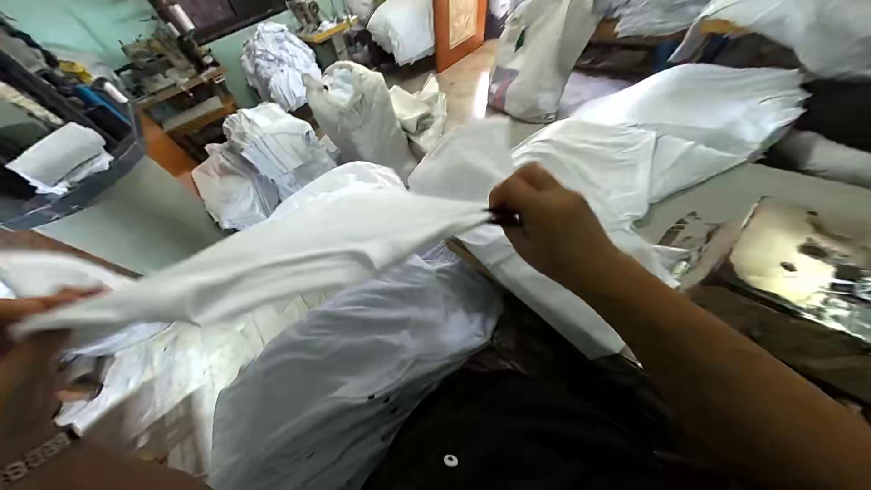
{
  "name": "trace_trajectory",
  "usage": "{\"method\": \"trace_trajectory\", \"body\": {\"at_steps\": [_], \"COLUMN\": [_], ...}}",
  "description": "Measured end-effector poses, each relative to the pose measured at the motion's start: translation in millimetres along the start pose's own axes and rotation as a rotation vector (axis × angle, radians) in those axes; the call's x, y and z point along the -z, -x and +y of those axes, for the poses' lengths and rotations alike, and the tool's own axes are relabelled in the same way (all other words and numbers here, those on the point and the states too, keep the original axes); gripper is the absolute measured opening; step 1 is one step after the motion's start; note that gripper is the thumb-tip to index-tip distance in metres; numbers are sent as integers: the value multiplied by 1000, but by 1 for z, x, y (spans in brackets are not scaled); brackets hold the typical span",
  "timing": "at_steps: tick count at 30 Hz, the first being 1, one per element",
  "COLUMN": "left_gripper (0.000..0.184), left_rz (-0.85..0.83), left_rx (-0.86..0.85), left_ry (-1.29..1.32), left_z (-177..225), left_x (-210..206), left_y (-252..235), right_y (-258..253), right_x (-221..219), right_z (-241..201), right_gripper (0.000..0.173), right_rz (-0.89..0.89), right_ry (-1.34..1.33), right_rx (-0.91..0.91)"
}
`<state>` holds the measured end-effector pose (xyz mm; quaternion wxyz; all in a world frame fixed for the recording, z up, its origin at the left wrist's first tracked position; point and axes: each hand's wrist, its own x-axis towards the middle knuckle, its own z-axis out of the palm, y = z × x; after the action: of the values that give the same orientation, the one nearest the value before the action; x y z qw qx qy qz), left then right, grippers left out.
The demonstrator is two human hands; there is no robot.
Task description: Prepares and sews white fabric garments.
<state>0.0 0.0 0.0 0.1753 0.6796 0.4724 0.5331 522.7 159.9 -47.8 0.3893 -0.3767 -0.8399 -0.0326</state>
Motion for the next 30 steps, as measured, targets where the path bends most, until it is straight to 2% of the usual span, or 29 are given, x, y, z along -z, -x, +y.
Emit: {"method": "trace_trajectory", "body": {"at_steps": [1, 2, 4, 6, 8, 9, 11, 12, 14, 17, 19, 21, 24, 26, 28, 30], "left_gripper": [21, 19, 13, 14, 31, 36, 39, 38, 37, 45, 48, 50, 62, 62, 52, 46], "left_rz": [-10, 5, -88, -436, -966, -1205, -1473, -1526, -1482, -1277, -1128, -1050, -1101, -1157, -1232, -1319], "left_rx": [67, 187, 495, 843, 1165, 1266, 1334, 1307, 1165, 752, 523, 355, 147, 109, 148, 217], "left_ry": [-151, -242, -322, -412, -558, -644, -705, -710, -624, -458, -567, -694, -592, -470, -513, -589], "left_z": [-10, -17, -36, -69, -108, -122, -135, -135, -132, -134, -154, -178, -177, -164, -165, -174], "left_x": [12, 9, -11, -37, -81, -110, -159, -175, -199, -247, -302, -369, -473, -523, -549, -559], "left_y": [19, 38, 65, 86, 109, 124, 137, 131, 99, 36, 3, -10, -6, 16, 44, 48], "right_y": [14, 30, 69, 107, 139, 152, 162, 159, 153, 168, 184, 190, 187, 192, 205, 216], "right_x": [-15, -32, -71, -106, -132, -140, -140, -134, -122, -119, -117, -103, -59, -29, -8, 7], "right_z": [2, 4, 10, 18, 28, 32, 32, 30, 30, 37, 39, 36, 35, 40, 52, 66], "right_gripper": [12, 12, 13, 19, 29, 31, 30, 30, 28, 28, 24, 24, 21, 18, 18, 20], "right_rz": [-76, -154, -352, -669, -981, -1070, -1126, -1110, -1045, -1008, -1005, -983, -718, -407, -146, -24], "right_ry": [-21, -28, -28, -25, -58, -79, -101, -105, -108, -170, -249, -318, -326, -237, -80, 73], "right_rx": [-8, -10, -22, -96, -219, -255, -279, -292, -330, -403, -413, -419, -464, -527, -636, -779]}}
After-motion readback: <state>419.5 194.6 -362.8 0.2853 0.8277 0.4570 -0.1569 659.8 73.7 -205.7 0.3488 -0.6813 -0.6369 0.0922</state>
